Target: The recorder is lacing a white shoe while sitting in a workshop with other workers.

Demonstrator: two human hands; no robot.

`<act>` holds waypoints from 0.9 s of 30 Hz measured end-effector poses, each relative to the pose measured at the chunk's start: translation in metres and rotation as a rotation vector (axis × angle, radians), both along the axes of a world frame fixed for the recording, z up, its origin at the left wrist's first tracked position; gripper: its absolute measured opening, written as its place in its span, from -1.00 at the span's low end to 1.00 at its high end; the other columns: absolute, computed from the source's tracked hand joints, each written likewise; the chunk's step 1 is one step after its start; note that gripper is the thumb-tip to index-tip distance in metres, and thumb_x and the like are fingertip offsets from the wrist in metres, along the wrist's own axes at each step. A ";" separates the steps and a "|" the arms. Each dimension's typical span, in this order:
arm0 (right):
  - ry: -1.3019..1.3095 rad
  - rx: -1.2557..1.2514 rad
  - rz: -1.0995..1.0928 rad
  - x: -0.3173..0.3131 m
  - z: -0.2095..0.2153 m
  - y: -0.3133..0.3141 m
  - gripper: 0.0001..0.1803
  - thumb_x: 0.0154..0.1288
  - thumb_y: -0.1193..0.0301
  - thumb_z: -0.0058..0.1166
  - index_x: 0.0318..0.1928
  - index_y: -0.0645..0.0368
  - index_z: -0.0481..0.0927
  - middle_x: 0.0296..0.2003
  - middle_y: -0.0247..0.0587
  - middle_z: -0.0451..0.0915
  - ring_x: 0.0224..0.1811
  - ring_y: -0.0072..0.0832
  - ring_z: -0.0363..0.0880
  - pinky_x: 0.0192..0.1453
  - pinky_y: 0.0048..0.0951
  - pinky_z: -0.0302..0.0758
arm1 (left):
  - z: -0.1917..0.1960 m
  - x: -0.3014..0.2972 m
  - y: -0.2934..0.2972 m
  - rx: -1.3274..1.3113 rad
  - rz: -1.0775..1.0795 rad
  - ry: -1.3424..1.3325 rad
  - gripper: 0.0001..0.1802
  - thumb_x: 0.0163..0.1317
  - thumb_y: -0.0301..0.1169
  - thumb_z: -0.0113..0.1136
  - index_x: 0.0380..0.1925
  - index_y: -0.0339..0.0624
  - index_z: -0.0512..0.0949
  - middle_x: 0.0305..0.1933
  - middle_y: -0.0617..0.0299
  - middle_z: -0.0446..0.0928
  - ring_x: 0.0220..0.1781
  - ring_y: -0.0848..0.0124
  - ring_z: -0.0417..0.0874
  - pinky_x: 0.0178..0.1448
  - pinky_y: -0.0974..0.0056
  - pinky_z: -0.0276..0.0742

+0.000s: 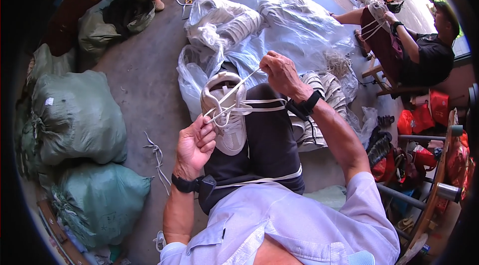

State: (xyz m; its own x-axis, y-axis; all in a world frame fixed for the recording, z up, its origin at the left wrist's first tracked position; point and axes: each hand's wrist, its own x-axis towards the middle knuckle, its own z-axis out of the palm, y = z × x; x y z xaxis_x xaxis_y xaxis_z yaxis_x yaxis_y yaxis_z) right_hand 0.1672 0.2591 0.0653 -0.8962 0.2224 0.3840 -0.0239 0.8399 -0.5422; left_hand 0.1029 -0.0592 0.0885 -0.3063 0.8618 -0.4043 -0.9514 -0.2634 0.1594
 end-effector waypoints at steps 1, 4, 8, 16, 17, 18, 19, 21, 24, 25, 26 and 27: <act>0.001 0.000 0.001 -0.001 0.000 0.000 -0.93 0.15 0.62 -0.02 -0.42 0.19 0.48 -0.38 -0.07 0.51 -0.27 -0.02 0.52 -0.20 -0.11 0.43 | 0.002 0.000 0.000 -0.079 0.007 0.083 -0.78 0.44 -0.27 0.12 -0.20 -0.23 0.49 -0.49 0.41 0.29 -0.64 0.65 0.10 -0.60 0.51 0.03; -0.021 0.007 0.059 -0.002 0.013 -0.011 -0.93 0.13 0.59 0.08 -0.35 0.19 0.55 -0.28 -0.06 0.53 -0.22 -0.04 0.54 -0.16 -0.13 0.44 | 0.014 0.002 0.008 -0.475 0.060 0.502 -0.78 0.42 -0.28 0.15 -0.19 -0.24 0.52 -0.45 0.40 0.41 -0.64 0.67 0.15 -0.60 0.54 0.04; 0.051 -0.172 0.249 0.004 0.050 -0.029 -0.67 0.01 0.49 0.35 -0.13 0.15 0.66 -0.15 -0.09 0.52 -0.09 -0.11 0.53 -0.03 -0.19 0.45 | 0.040 0.024 0.031 -0.917 0.399 1.874 -0.73 0.17 -0.50 0.32 -0.10 -0.15 0.62 -0.06 0.21 0.52 -0.23 0.44 0.51 -0.22 0.36 0.45; -0.049 -0.060 0.529 -0.002 0.038 -0.047 -0.78 -0.04 0.50 0.35 -0.31 0.11 0.64 -0.20 -0.21 0.45 -0.05 -0.22 0.40 0.05 -0.21 0.30 | 0.018 0.020 0.063 -0.903 0.211 2.395 -0.70 -0.05 -0.51 0.42 -0.24 -0.06 0.69 0.14 0.15 0.52 0.28 0.10 0.41 0.38 -0.01 0.15; -0.037 -0.115 0.541 -0.002 0.036 -0.046 -0.81 -0.04 0.50 0.35 -0.35 0.13 0.62 -0.21 -0.21 0.45 -0.07 -0.23 0.40 0.03 -0.21 0.30 | 0.016 0.019 0.062 -0.888 0.203 2.395 -0.71 -0.04 -0.50 0.42 -0.25 -0.06 0.69 0.13 0.16 0.53 0.27 0.11 0.42 0.37 0.00 0.16; -0.038 -0.117 0.539 -0.003 0.035 -0.045 -0.81 -0.04 0.50 0.35 -0.35 0.13 0.62 -0.21 -0.21 0.45 -0.07 -0.23 0.40 0.03 -0.21 0.30 | 0.014 0.018 0.062 -0.874 0.190 2.395 -0.72 -0.04 -0.49 0.43 -0.25 -0.06 0.69 0.12 0.18 0.54 0.27 0.11 0.42 0.36 0.01 0.17; -0.052 -0.141 0.543 -0.003 0.034 -0.043 -0.86 -0.01 0.49 0.32 -0.39 0.14 0.62 -0.22 -0.21 0.46 -0.07 -0.23 0.41 0.02 -0.21 0.31 | 0.012 0.017 0.062 -0.872 0.187 2.395 -0.72 -0.04 -0.49 0.43 -0.25 -0.06 0.69 0.12 0.18 0.54 0.27 0.11 0.42 0.36 0.01 0.17; -0.066 -0.164 0.547 -0.006 0.033 -0.040 -0.90 0.03 0.47 0.29 -0.43 0.15 0.61 -0.24 -0.21 0.46 -0.08 -0.23 0.42 0.01 -0.22 0.31 | 0.011 0.016 0.062 -0.831 0.173 2.379 -0.80 0.01 -0.45 0.40 -0.30 -0.10 0.67 0.15 0.18 0.52 0.29 0.10 0.39 0.37 -0.01 0.15; -0.160 -0.087 0.620 -0.013 0.038 -0.039 -0.87 0.13 0.37 0.21 -0.46 0.16 0.62 -0.26 -0.20 0.46 -0.08 -0.22 0.42 0.02 -0.18 0.31 | 0.015 0.016 0.061 -0.779 0.117 2.291 -0.85 0.05 -0.40 0.38 -0.36 -0.13 0.65 0.18 0.17 0.49 0.33 0.09 0.35 0.40 -0.02 0.10; -0.255 -0.030 0.562 -0.015 0.044 -0.043 -0.82 0.16 0.31 0.17 -0.45 0.15 0.64 -0.26 -0.19 0.47 -0.09 -0.22 0.42 0.01 -0.16 0.30 | 0.014 0.016 0.060 -0.783 0.118 2.289 -0.85 0.05 -0.40 0.38 -0.36 -0.13 0.65 0.18 0.17 0.49 0.33 0.09 0.35 0.40 -0.02 0.10; -0.350 0.028 0.502 -0.016 0.048 -0.049 -0.77 0.20 0.26 0.13 -0.43 0.15 0.66 -0.26 -0.19 0.47 -0.10 -0.21 0.43 0.01 -0.14 0.30 | 0.013 0.015 0.058 -0.767 0.108 2.250 -0.84 0.02 -0.39 0.39 -0.38 -0.12 0.64 0.19 0.16 0.48 0.34 0.10 0.33 0.41 -0.03 0.05; -0.297 0.094 0.481 -0.015 0.052 -0.055 -0.77 0.23 0.26 0.17 -0.49 0.11 0.68 -0.32 -0.19 0.44 -0.17 -0.27 0.35 -0.06 -0.21 0.27 | 0.013 0.014 0.057 -0.746 0.099 2.212 -0.84 -0.01 -0.38 0.39 -0.41 -0.11 0.63 0.20 0.16 0.46 0.35 0.11 0.32 0.43 -0.03 0.00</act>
State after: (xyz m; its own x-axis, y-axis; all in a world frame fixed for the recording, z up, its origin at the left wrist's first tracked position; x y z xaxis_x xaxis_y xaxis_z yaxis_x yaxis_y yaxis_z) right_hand 0.1518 0.2042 0.1169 -0.9605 -0.2600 0.0991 -0.2736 0.8173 -0.5071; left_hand 0.1167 -0.0017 0.1015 -0.5746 0.7373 0.3554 0.7432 0.2881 0.6039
